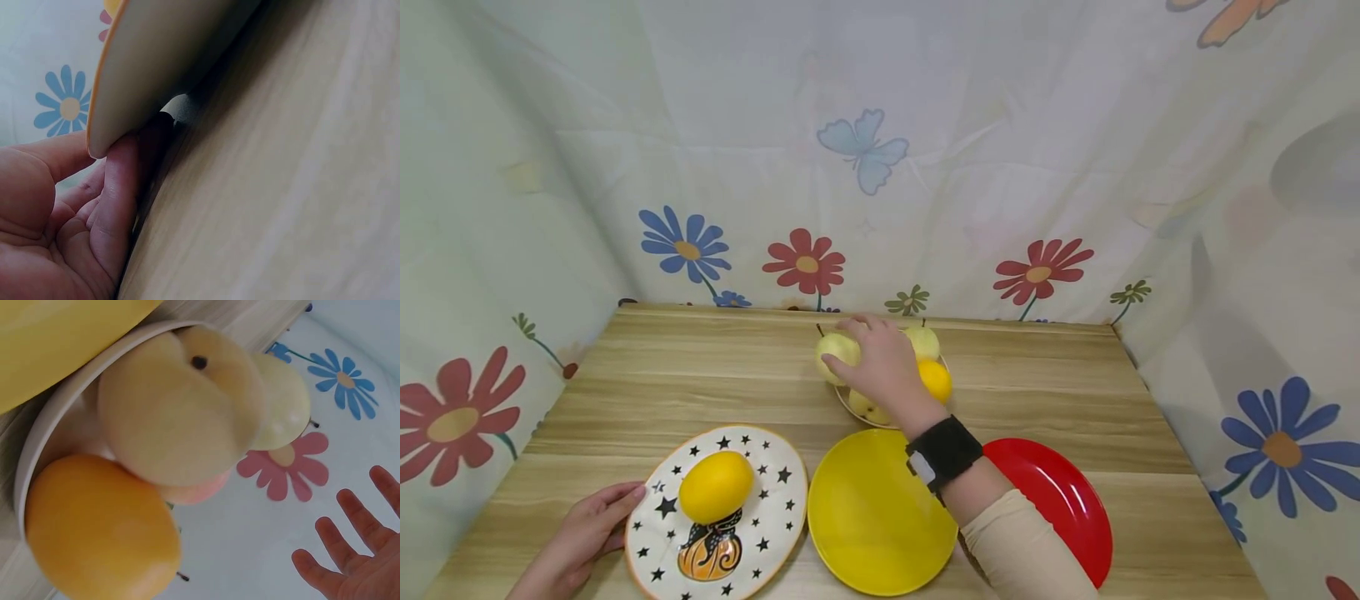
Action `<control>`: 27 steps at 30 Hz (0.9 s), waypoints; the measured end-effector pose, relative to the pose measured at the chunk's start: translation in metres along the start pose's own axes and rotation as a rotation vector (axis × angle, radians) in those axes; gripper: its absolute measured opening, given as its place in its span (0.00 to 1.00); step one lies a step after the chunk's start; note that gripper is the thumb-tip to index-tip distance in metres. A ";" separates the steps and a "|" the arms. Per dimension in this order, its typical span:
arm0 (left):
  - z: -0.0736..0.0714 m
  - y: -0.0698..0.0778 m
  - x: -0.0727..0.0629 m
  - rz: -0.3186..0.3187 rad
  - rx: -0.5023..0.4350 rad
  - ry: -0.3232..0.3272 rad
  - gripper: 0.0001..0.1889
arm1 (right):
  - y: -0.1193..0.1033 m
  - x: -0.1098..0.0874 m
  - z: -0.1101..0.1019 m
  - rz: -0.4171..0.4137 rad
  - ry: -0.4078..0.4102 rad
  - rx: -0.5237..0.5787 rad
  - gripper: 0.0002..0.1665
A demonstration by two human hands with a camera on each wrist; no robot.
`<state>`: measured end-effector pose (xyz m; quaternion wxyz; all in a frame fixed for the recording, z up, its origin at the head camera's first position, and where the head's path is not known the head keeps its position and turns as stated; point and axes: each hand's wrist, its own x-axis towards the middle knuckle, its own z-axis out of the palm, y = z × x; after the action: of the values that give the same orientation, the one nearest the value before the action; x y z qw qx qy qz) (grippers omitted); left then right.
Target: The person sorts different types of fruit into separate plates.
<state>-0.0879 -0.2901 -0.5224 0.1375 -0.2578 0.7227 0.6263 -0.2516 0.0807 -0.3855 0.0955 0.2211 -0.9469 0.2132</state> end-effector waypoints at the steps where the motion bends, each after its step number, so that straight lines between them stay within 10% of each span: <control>1: 0.000 0.000 0.000 0.001 0.000 0.001 0.37 | 0.003 0.000 -0.001 0.008 0.000 0.004 0.32; 27: 0.000 -0.001 0.000 -0.002 0.016 0.003 0.38 | 0.089 -0.027 0.006 0.185 -0.054 -0.066 0.32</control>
<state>-0.0877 -0.2907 -0.5233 0.1392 -0.2582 0.7275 0.6202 -0.2690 0.1607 -0.4304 0.0572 0.1352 -0.9719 0.1840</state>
